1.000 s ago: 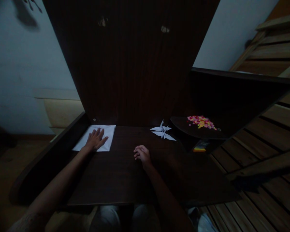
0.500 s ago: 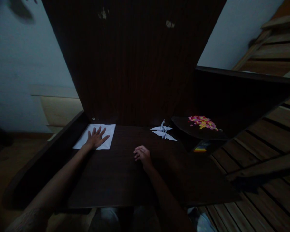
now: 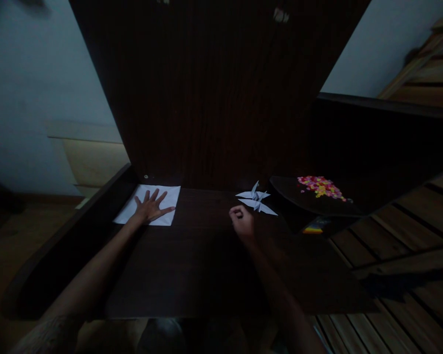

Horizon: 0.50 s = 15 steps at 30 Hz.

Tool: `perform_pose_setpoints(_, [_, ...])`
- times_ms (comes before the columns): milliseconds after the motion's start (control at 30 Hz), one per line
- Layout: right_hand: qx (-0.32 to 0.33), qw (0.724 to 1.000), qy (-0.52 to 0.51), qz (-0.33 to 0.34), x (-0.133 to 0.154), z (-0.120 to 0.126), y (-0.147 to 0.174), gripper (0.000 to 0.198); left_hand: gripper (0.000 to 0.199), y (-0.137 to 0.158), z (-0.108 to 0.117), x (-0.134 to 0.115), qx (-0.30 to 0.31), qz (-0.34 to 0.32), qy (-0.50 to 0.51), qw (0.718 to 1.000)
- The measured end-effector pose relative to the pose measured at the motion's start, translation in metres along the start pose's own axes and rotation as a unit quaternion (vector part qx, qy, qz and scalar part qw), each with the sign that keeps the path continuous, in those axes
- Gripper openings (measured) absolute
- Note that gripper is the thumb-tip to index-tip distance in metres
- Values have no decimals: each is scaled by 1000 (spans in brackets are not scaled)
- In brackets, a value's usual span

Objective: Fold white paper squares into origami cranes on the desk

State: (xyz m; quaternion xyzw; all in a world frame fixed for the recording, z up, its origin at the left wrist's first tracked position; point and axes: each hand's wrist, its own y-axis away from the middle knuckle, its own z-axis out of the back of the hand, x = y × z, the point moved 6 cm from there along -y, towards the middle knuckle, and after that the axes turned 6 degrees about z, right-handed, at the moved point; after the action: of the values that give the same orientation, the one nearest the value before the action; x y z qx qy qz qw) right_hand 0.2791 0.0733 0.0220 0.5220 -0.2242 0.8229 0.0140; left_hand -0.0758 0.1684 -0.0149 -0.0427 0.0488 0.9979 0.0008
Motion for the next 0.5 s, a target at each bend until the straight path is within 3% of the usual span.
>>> perform_pose_setpoints(33, [-33, 994, 88, 59, 6, 12, -9, 16, 87, -1, 0, 0, 0, 0, -1, 1000])
perform_pose_setpoints(100, [-81, 956, 244, 141, 14, 31, -23, 18, 87, -1, -1, 1, -3, 1, -2, 1000])
perform_pose_setpoints(200, [-74, 903, 392, 162, 11, 44, -40, 33, 86, -2, -3, 2, -7, -4, -1, 1000])
perform_pose_setpoints(333, [-4, 873, 473, 119, -9, 47, -53, 39, 86, -1, -2, 1, -4, -5, 2, 1000])
perform_pose_setpoints(500, [38, 878, 464, 113, -21, 48, -57, 35, 85, 1, 1, 0, 6, -4, -4, 1000])
